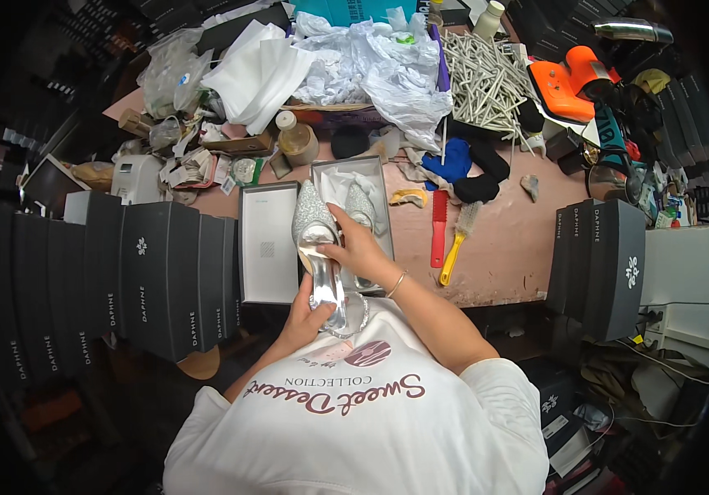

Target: Inspecting shoes for quality and packing them into branded boxes with tissue paper and foam inserts.

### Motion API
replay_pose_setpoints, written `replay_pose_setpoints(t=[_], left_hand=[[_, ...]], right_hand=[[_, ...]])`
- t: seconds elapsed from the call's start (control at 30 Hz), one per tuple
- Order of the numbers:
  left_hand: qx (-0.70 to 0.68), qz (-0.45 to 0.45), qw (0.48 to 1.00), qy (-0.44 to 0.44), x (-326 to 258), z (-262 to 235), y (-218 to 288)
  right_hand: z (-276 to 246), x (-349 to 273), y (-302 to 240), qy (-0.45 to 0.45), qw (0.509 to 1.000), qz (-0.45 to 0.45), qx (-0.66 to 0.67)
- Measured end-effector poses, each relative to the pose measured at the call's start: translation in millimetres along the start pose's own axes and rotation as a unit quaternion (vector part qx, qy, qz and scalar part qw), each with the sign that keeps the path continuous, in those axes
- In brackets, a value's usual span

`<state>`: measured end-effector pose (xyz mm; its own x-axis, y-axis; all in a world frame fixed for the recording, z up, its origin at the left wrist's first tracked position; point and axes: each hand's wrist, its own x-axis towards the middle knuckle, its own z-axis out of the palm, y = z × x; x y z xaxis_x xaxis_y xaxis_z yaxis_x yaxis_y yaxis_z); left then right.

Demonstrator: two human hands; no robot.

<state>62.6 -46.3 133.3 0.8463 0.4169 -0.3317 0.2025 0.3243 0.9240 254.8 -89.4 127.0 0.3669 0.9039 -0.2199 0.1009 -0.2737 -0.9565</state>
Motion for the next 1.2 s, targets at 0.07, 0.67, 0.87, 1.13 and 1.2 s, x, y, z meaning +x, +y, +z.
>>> replay_pose_setpoints(t=[0.07,0.67,0.87,1.13,1.2], left_hand=[[0.002,0.009,1.000,0.000,-0.7,2.7,3.3],[-0.157,-0.117,0.965,0.172,40.3,-71.2,-1.1],[0.051,-0.034,0.931,0.359,35.4,-107.8,-78.7],[0.261,-0.051,0.900,0.347,61.2,-89.8,-90.6],[0.173,-0.087,0.908,0.371,69.6,-100.2,-104.7]], right_hand=[[7.1,1.5,-2.6,0.036,0.999,0.001,-0.012],[-63.6,-33.8,62.8,0.132,0.989,0.064,-0.018],[-32.9,-51.1,69.7,0.112,0.992,0.057,0.001],[25.8,-21.8,144.0,0.157,0.974,0.140,-0.077],[25.9,-15.9,138.3,0.130,0.975,0.170,-0.065]])
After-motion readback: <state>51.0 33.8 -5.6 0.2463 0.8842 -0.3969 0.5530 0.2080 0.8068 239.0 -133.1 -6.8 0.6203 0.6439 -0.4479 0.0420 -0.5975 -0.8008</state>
